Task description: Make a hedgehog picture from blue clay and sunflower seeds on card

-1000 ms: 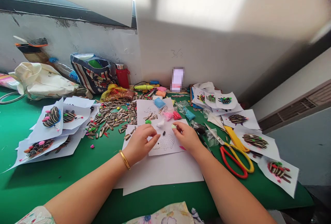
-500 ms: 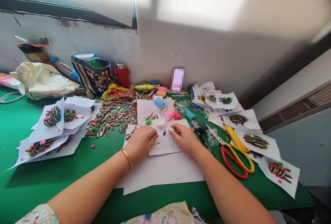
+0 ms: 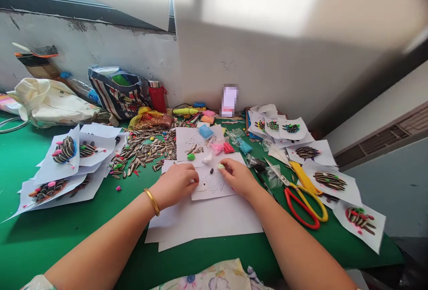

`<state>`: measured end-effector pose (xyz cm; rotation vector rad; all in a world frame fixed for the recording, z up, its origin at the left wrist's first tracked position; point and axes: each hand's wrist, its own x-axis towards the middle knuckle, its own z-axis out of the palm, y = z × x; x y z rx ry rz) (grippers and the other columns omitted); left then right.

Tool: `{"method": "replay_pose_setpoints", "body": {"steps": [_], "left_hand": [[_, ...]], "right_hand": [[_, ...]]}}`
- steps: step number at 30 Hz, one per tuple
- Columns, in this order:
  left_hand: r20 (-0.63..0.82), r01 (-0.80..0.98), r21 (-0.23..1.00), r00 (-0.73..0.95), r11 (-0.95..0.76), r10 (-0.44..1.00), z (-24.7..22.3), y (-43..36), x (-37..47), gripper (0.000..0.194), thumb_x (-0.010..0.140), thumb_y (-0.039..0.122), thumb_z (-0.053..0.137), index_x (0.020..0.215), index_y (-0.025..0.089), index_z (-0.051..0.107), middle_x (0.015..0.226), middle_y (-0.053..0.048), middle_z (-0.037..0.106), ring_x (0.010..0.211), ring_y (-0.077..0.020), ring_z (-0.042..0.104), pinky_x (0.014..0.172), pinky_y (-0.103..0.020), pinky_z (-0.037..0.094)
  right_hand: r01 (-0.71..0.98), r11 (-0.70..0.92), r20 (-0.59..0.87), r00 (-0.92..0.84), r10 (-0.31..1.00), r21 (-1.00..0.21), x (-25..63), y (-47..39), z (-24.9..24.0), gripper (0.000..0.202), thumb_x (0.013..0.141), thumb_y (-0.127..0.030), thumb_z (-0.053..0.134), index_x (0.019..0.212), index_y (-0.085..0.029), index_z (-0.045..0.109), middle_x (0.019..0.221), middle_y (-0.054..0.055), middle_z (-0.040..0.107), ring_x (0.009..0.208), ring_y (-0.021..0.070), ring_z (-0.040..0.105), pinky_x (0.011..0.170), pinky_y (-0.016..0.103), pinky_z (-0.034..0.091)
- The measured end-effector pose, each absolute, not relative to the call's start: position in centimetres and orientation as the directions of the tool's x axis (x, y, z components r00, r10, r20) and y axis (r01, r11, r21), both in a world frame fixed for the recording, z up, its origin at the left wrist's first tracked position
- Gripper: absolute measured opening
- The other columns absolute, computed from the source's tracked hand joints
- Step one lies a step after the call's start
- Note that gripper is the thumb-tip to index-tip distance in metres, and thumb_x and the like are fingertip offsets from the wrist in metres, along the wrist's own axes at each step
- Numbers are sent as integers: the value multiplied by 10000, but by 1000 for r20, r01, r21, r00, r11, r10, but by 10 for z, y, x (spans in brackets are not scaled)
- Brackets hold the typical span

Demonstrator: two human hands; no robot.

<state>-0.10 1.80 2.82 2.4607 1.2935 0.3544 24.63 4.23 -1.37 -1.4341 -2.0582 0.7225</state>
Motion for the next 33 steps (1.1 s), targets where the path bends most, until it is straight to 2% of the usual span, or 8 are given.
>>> {"method": "replay_pose_setpoints", "body": {"steps": [3, 8, 17, 21, 26, 33], "left_hand": [[17, 762, 403, 547, -507, 837, 28, 17, 0, 53, 778, 211, 689, 726, 219, 684, 831, -33, 663, 738, -200, 620, 713, -326, 423], [14, 752, 395, 569, -527, 822, 19, 18, 2, 132, 766, 302, 736, 688, 217, 671, 787, -19, 657, 711, -198, 616, 662, -314, 388], [-16, 762, 351, 586, -544, 810, 14, 20, 3, 50, 787, 262, 714, 743, 239, 714, 850, -19, 677, 766, -205, 635, 697, -309, 399], [-45, 757, 373, 593, -537, 804, 17, 21, 1, 23, 776, 224, 708, 766, 239, 722, 866, -20, 675, 773, -205, 635, 717, -312, 423], [-60, 721, 464, 605, -515, 794, 21, 21, -6, 152, 786, 150, 641, 839, 248, 745, 914, -32, 668, 795, -190, 643, 712, -282, 459], [-172, 737, 455, 624, -501, 762, 29, 19, -10, 207, 853, 183, 588, 906, 259, 773, 1045, -23, 667, 874, -173, 641, 817, -264, 474]], "right_hand": [[667, 294, 114, -301, 947, -685, 246, 42, -13, 236, 905, -337, 532, 1088, -234, 642, 962, 36, 698, 846, 195, 623, 779, 315, 474], [661, 300, 122, -302, 945, -688, 246, 42, -14, 240, 902, -331, 542, 1099, -239, 644, 968, 35, 699, 856, 196, 626, 784, 316, 480], [661, 314, 131, -311, 941, -681, 246, 43, -16, 243, 905, -332, 546, 1101, -226, 643, 987, 44, 695, 890, 198, 622, 809, 321, 470], [669, 306, 122, -308, 943, -677, 246, 43, -16, 248, 906, -339, 550, 1105, -225, 642, 984, 45, 696, 876, 196, 618, 798, 319, 469], [670, 311, 121, -315, 941, -674, 246, 43, -16, 244, 909, -331, 547, 1106, -224, 644, 999, 49, 697, 892, 199, 620, 809, 322, 468], [678, 302, 109, -312, 944, -670, 246, 43, -14, 239, 908, -328, 554, 1104, -227, 645, 1005, 46, 698, 906, 202, 619, 807, 320, 469]]}}
